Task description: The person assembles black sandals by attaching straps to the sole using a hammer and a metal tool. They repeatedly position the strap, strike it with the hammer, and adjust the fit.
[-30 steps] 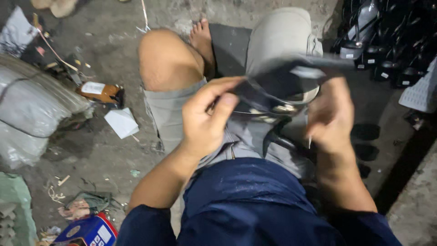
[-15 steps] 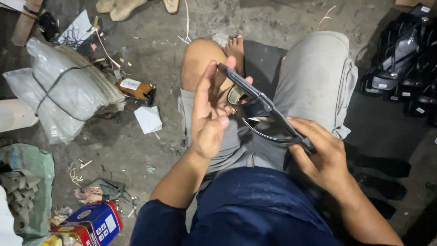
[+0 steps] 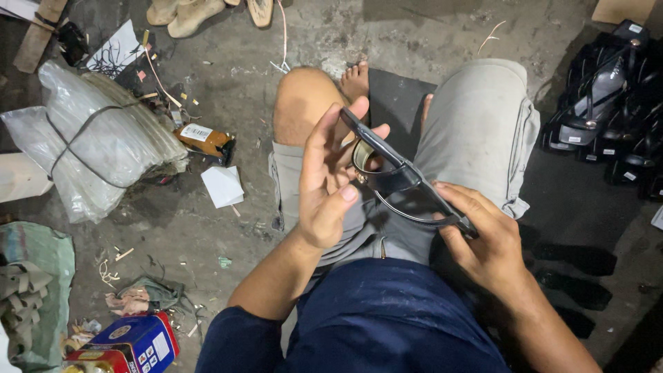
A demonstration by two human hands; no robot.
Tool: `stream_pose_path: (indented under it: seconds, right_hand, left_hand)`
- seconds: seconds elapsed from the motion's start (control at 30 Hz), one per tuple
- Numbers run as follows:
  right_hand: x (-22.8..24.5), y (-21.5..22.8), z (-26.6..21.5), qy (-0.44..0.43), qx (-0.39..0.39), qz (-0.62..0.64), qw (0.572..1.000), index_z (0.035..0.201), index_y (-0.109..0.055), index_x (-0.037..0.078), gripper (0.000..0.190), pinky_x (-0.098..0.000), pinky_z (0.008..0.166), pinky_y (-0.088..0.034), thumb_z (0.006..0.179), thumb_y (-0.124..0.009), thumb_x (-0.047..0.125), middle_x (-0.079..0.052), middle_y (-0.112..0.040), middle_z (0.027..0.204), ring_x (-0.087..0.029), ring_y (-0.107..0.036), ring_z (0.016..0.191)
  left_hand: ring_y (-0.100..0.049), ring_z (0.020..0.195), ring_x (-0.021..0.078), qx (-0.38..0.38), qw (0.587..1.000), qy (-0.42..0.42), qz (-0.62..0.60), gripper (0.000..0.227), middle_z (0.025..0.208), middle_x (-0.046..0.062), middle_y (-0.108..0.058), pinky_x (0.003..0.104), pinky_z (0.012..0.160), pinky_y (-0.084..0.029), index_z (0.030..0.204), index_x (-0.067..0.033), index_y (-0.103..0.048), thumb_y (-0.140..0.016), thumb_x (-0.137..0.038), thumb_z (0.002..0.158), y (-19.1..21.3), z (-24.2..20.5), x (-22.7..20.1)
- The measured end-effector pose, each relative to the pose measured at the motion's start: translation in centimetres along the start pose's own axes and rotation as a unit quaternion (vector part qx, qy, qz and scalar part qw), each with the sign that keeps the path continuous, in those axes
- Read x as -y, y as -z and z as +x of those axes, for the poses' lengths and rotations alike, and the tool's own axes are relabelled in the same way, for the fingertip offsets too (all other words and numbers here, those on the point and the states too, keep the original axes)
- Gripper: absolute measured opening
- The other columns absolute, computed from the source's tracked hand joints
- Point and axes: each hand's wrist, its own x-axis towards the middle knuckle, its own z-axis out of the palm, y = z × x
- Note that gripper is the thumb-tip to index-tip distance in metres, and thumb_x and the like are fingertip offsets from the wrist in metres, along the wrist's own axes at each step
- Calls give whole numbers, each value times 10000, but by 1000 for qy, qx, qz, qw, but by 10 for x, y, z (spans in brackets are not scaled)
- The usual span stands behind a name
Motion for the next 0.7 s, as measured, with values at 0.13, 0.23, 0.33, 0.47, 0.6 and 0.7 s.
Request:
stream_pose_path:
  seconds: [0.13,0.23,0.33,0.47,0.6,0.7]
  right_hand:
    - [-1,-6,2,-6,-4,0,1000,1328,-626,24,499,-335,963,-575,846,-725,-65,-182,-681,1303,-281,-710,1178]
    - [-1,-3,3,16,35,-63,997,1345,-617,13,602,-388,1013,-536,754,-727,2,-214,-643,1352,-343,-658,1227]
    - [-1,10,-4,85,103,-111,985,1347,-612,50,667,-425,951,-510,730,-791,231,-207,-650,1286,-363,-641,1122]
    - [-6,18,-23,-86,198,-313,925,1337,-714,283,597,-407,811,-534,764,-858,372,-69,-666,921,-280,-657,856]
    - [-17,18,-43,-81,156,-257,950,1218,-723,254,522,-428,725,-536,712,-848,275,-99,-652,916,-315,-662,832]
    - [-26,25,-52,-96,100,-211,968,1220,-686,165,476,-390,748,-547,762,-812,134,-120,-667,1049,-307,-675,907]
  left_hand:
    - [-456,1503,285,-13,1000,-11,-13,961,1710,184,-242,380,1175,-480,1687,-99,-136,-777,-251,987,-5,0,2]
    - [-429,1484,247,-20,994,-47,99,1073,1714,149,-250,369,1220,-425,1648,-132,-140,-910,-201,903,-9,-1,2]
    - [-432,1475,245,0,982,-26,185,1018,1675,143,-280,371,1221,-435,1612,-137,-235,-951,-139,889,-3,-1,-7]
    - [-397,1515,260,82,946,-52,310,918,1635,125,-350,366,1245,-398,1566,-164,-370,-966,-155,867,10,4,-26]
    - [-435,1492,271,140,925,-47,350,891,1623,139,-395,360,1218,-413,1523,-183,-398,-974,-242,846,8,2,-31]
    - [-451,1463,261,156,940,-25,302,847,1635,163,-371,349,1203,-457,1522,-203,-407,-967,-248,889,5,1,-31]
